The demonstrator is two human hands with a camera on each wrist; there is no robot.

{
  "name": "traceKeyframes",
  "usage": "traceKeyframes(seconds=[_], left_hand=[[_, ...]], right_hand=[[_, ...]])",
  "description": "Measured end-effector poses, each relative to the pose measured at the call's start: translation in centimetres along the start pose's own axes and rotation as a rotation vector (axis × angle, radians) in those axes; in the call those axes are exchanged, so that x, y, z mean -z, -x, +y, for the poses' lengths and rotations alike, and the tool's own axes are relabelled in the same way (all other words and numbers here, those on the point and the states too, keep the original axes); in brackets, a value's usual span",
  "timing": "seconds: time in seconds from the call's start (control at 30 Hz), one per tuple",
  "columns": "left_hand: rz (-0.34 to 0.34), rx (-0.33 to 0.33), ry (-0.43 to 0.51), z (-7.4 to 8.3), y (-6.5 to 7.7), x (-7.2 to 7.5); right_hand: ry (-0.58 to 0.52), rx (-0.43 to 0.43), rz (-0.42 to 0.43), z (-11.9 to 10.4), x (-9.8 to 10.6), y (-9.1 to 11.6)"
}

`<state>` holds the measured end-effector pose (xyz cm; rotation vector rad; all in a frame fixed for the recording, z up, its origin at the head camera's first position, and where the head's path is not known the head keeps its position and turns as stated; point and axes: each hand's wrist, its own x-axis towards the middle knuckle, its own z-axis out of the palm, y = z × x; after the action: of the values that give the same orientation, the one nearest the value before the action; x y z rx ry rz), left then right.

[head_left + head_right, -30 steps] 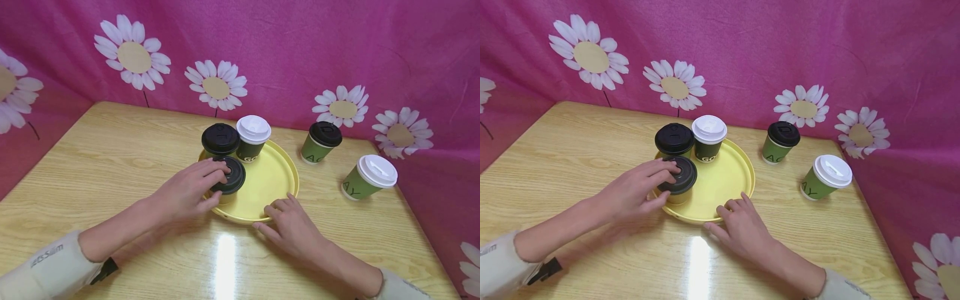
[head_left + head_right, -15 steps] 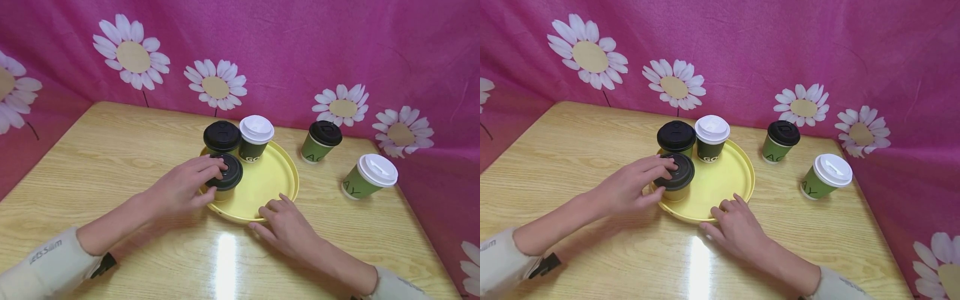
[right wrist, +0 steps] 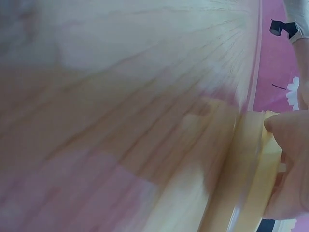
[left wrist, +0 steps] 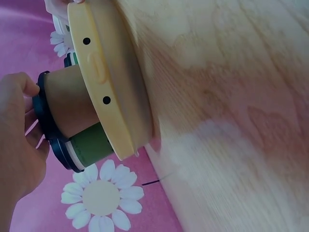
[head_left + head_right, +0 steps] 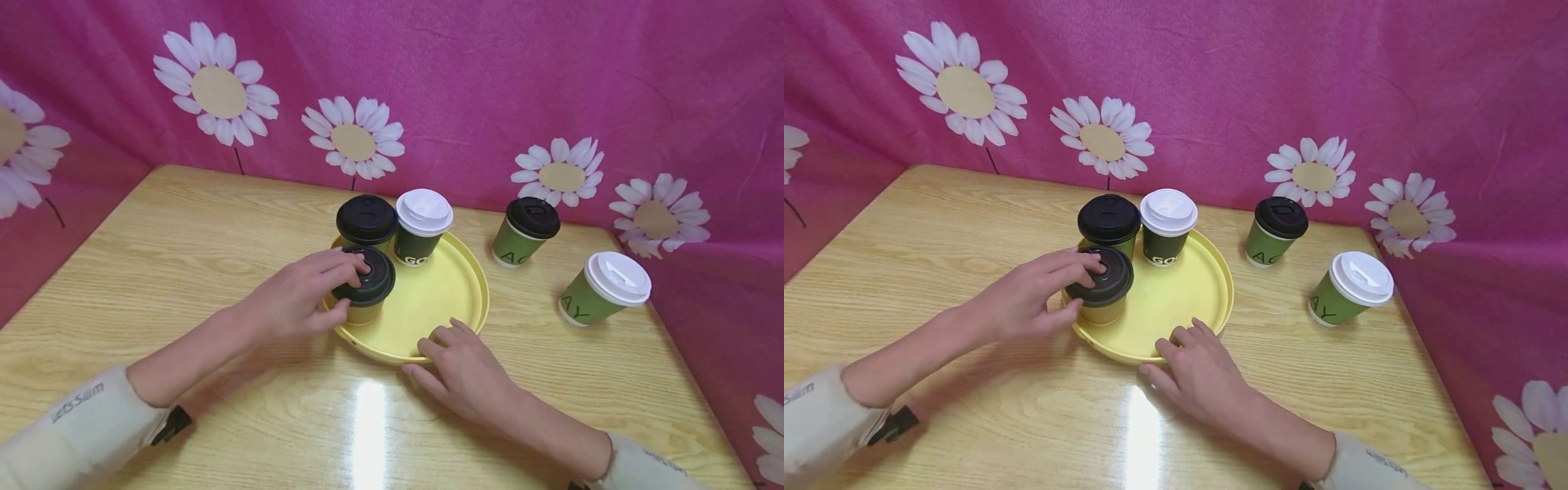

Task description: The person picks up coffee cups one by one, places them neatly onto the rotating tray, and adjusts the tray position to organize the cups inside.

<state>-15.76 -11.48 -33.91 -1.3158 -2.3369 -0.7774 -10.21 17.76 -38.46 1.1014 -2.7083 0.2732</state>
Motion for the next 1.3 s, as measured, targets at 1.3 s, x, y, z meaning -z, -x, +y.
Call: traceKeyframes(seconds=[1.3], left_hand=[[0.001,0.010,0.027,-0.1,-0.1,0.0]], right_hand=[[0.038,0.270,-0.033,10.0,1.9,0.7]])
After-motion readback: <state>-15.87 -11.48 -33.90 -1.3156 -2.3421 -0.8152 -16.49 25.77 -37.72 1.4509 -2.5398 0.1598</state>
